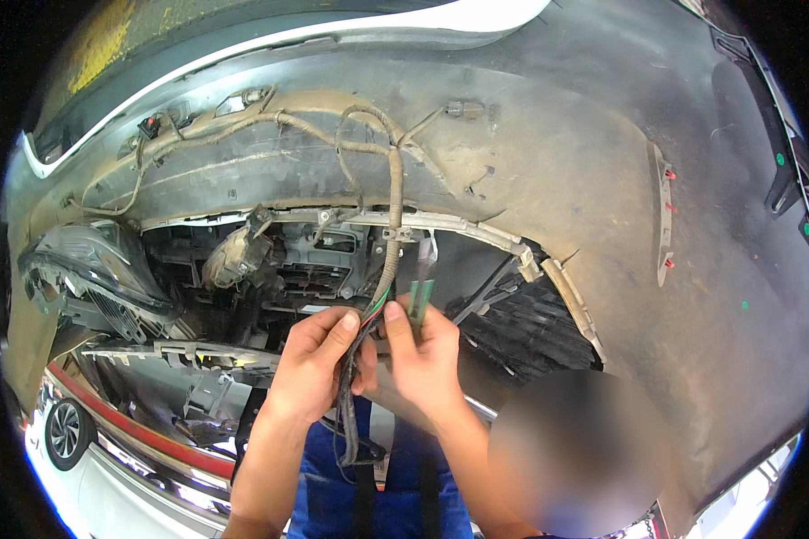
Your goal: The person uses a green utility knife to cut and remove a black wire loom from the front bumper area of a white car. They carefully slice along the loom, peel it away, and expose the internal wires while working under the open hood in a garage.
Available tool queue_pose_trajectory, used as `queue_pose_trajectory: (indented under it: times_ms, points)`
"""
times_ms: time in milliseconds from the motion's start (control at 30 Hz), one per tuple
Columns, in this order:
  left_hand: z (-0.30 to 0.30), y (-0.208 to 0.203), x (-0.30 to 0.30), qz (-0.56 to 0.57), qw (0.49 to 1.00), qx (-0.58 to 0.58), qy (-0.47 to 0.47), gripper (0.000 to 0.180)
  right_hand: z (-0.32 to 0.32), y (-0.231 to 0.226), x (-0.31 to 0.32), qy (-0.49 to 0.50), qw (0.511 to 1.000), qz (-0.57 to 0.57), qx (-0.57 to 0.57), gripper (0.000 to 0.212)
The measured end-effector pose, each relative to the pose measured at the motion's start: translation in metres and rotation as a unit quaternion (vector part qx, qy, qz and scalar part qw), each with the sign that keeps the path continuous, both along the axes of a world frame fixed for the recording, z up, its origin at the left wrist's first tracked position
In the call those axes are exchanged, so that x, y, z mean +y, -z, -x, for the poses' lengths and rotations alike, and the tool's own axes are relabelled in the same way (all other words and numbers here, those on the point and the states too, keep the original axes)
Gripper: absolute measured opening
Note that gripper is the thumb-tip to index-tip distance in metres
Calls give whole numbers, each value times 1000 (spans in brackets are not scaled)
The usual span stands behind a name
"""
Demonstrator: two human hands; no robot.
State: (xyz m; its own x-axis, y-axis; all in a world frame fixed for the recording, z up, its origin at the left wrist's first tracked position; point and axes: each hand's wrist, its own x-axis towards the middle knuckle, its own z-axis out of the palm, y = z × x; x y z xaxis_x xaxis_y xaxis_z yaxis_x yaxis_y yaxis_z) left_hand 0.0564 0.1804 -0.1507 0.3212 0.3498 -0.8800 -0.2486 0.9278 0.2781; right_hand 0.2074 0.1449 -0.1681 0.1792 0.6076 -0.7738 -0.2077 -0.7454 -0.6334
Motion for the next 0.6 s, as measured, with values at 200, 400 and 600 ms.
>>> queue_pose_trajectory:
  times_ms: [200,400,600]
  points:
    - [-11,6,28,-235,947,161,150,26,9,7,20,56,998,-28,-33,11]
    - [-23,4,51,-169,965,109,169,20,7,6,45,296,940,49,162,29]
    - [0,8,49,20,997,-66,-34,28,19,17,39,307,914,-11,265,24]
